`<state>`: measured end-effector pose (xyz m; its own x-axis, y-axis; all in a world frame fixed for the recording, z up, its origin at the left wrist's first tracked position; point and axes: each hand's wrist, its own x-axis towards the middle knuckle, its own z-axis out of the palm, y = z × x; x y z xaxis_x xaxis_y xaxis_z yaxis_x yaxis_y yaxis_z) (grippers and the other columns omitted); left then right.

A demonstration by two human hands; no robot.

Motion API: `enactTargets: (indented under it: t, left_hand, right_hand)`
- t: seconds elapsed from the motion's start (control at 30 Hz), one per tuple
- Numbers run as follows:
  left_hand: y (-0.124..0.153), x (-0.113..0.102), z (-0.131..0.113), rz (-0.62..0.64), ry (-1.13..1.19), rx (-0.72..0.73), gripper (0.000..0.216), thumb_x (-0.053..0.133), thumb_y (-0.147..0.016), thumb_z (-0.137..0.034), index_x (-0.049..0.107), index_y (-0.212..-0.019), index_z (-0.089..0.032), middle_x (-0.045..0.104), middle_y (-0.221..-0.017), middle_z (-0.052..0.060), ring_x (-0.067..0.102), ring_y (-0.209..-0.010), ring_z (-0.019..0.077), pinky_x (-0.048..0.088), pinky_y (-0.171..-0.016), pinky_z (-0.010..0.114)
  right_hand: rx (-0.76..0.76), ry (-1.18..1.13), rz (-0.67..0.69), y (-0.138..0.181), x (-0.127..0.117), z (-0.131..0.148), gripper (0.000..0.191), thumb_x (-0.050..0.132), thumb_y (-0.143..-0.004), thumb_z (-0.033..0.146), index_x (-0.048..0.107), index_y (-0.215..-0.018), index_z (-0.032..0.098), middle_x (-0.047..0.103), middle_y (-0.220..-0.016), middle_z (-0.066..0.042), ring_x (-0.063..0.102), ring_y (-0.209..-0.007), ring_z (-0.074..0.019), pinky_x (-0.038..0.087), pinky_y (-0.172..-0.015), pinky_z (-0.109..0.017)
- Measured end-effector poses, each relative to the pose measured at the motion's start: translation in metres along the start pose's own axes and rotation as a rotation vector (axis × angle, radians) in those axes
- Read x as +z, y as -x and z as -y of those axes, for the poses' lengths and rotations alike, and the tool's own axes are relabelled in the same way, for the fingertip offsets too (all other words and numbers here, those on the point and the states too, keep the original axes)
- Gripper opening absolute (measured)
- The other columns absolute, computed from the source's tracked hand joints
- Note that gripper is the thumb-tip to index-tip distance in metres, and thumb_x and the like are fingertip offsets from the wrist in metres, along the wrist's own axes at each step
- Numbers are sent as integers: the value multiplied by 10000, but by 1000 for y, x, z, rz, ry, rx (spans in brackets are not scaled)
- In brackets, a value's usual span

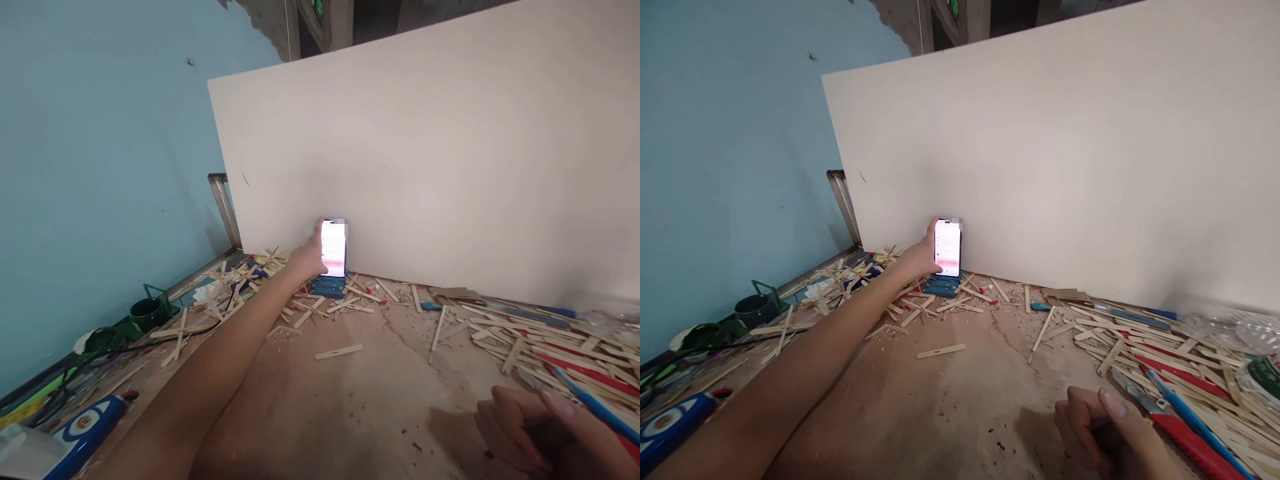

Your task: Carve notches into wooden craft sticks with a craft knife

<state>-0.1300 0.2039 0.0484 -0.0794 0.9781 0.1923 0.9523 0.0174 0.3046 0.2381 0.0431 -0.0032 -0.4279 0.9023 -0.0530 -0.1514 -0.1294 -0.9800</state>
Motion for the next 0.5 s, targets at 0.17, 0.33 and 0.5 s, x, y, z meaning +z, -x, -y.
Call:
enactTargets:
  t: [0.17,0.33,0.5]
  left_hand:
    - [11,11,-6,-80,29,-20,1289,853,-864,-194,-104,-1724,-269,415,-1652,249,620,-1363,393,549,-1097,520]
    - [14,16,-10,-138,33,-28,1503,878,-795,-129,-354,-1638,-296,436,-1633,268,632,-1366,419,540,-1072,462]
    - [15,23,-15,-151,34,-24,1231,834,-884,-239,-60,-1730,-275,452,-1617,229,635,-1336,391,547,-1085,519]
  right_hand:
    - [-32,33,48,8,-7,-4,732,411,-934,847,499,-532,242,382,-529,-34,350,-522,-195,358,-535,-373]
    - [-59,174,0,13,1,-1,670,472,-961,791,464,-575,244,404,-583,-13,359,-564,-189,369,-589,-361]
    - [-84,321,-65,22,18,22,699,392,-965,835,414,-587,248,384,-595,-10,344,-566,-188,352,-574,-362]
